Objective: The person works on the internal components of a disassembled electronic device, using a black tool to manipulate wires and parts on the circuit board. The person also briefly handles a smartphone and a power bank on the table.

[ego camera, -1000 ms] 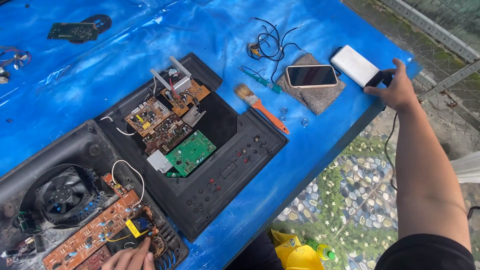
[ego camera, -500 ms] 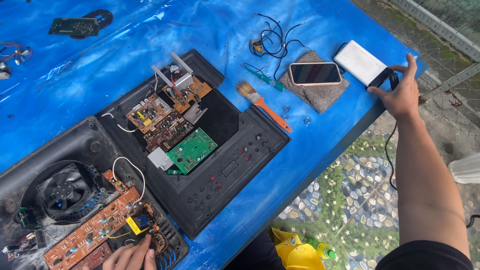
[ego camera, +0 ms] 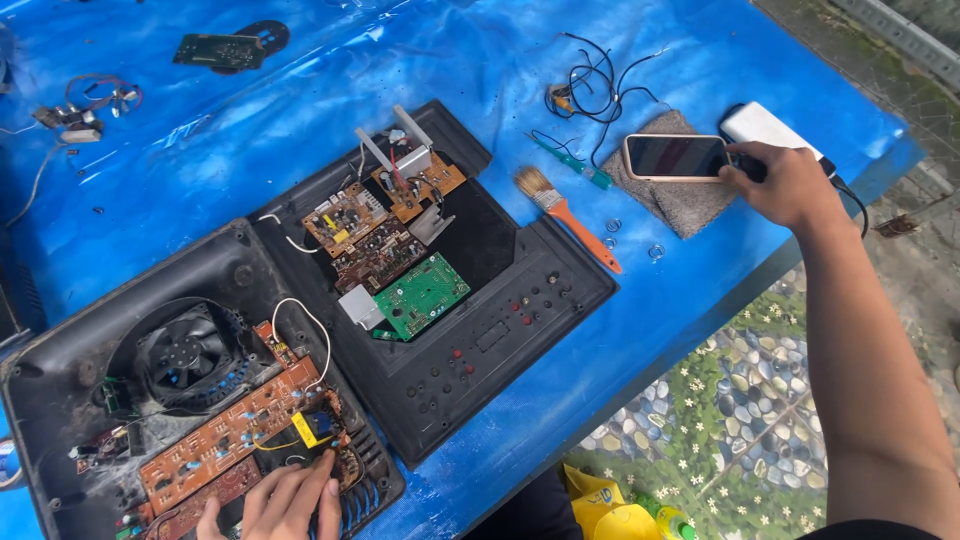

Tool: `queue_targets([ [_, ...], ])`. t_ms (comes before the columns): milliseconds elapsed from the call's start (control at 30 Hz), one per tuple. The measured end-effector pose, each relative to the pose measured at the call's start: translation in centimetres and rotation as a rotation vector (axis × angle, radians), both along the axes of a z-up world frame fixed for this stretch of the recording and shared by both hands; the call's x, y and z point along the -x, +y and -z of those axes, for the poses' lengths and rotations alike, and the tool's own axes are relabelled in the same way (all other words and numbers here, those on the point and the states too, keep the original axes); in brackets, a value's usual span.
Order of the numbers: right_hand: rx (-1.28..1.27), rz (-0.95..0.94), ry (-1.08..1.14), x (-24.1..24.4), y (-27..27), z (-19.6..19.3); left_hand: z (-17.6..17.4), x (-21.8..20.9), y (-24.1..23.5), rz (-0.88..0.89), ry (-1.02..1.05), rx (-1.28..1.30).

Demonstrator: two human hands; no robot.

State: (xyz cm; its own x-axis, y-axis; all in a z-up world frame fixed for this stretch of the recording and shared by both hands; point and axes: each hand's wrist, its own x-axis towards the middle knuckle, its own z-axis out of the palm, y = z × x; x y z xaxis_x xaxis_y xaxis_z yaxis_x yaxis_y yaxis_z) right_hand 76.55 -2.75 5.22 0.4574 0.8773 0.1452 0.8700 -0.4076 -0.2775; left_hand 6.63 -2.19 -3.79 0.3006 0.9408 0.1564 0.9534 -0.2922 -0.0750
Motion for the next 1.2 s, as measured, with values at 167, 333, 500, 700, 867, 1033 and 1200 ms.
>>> queue_targets([
  [167, 0.241, 0.147, 0.041, 2.5, 1.8, -1.7, -1.6, -0.3, 0.1, -0.035, -0.015, 0.128],
  [333, 0.359, 0.193, 0.124, 2.4, 2.5, -2.2, -2.8, -1.1, -0.4, -0.044, -0.066, 0.144],
  [500, 0.482, 0.216, 0.034, 3.7, 2.7, -1.9, -3.5, -1.0, -0.4, -0.022, -0.162, 0.073],
  [700, -0.216, 0.113, -0.052, 8.5, 2.1, 5.0, -3.1, -0.6, -0.2, -0.011, -0.188, 0.107],
  [867, -0.159, 0.261, -0.28, 8.7, 2.4, 9.2, -4.0, -0.9, 0.0, 0.046, -0.26, 0.091],
  [1033, -0.172, 0.218, -0.318, 8.3, 2.1, 10.0, -3.7, -0.9, 0.1, 0.034, -0.252, 0.09],
  [1200, -0.176, 0.209, -0.319, 8.0, 2.0, 10.5, -3.9, -0.9, 0.1, 0.039, -0.272, 0.08],
])
